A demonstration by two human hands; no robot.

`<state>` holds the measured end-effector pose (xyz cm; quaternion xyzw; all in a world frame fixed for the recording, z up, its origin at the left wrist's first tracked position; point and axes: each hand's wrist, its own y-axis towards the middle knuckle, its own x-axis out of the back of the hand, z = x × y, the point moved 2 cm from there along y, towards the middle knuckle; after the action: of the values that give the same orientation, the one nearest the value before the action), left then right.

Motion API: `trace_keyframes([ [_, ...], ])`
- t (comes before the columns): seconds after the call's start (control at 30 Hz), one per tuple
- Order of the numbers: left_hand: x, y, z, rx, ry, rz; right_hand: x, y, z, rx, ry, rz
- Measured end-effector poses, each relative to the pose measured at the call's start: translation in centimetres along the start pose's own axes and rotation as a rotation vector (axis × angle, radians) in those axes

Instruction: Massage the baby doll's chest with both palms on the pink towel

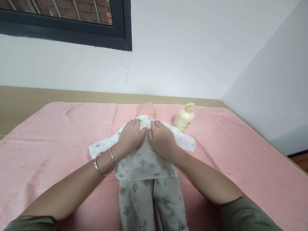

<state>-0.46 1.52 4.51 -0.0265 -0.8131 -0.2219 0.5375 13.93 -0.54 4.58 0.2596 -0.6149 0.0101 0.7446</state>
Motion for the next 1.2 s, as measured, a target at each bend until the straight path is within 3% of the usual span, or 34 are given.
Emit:
trace_keyframes([
  [0.1,-0.4,-1.4,-1.4,-0.163,0.162,-0.083,-0.3,1.2,-1.2,-0.096,0.106,0.053],
  [0.17,-0.6,-2.3,-2.3,-0.181,0.167,-0.119,-0.5,2.0,-1.8,-0.113,0.141,0.084],
  [0.3,-0.6,-2.5,-2.8,-0.162,0.072,-0.15,-0.1,2.2,-1.8,-0.106,0.115,0.127],
  [0.47,-0.9,-0.5,-0.8,0.013,-0.061,-0.084,0.9,0.4,0.1,-0.08,0.021,0.105],
  [0.57,-1.4,0.0,0.1,0.103,-0.095,-0.102,1.0,-0.2,0.8,-0.052,0.014,0.059],
  [0.83,-2.5,-0.5,0.2,0.088,-0.1,-0.178,-0.7,1.5,-1.1,-0.07,0.173,-0.008],
  [1.2,-2.2,-0.7,-0.1,0.066,-0.08,-0.191,-1.0,1.4,-0.9,-0.054,0.175,-0.013],
])
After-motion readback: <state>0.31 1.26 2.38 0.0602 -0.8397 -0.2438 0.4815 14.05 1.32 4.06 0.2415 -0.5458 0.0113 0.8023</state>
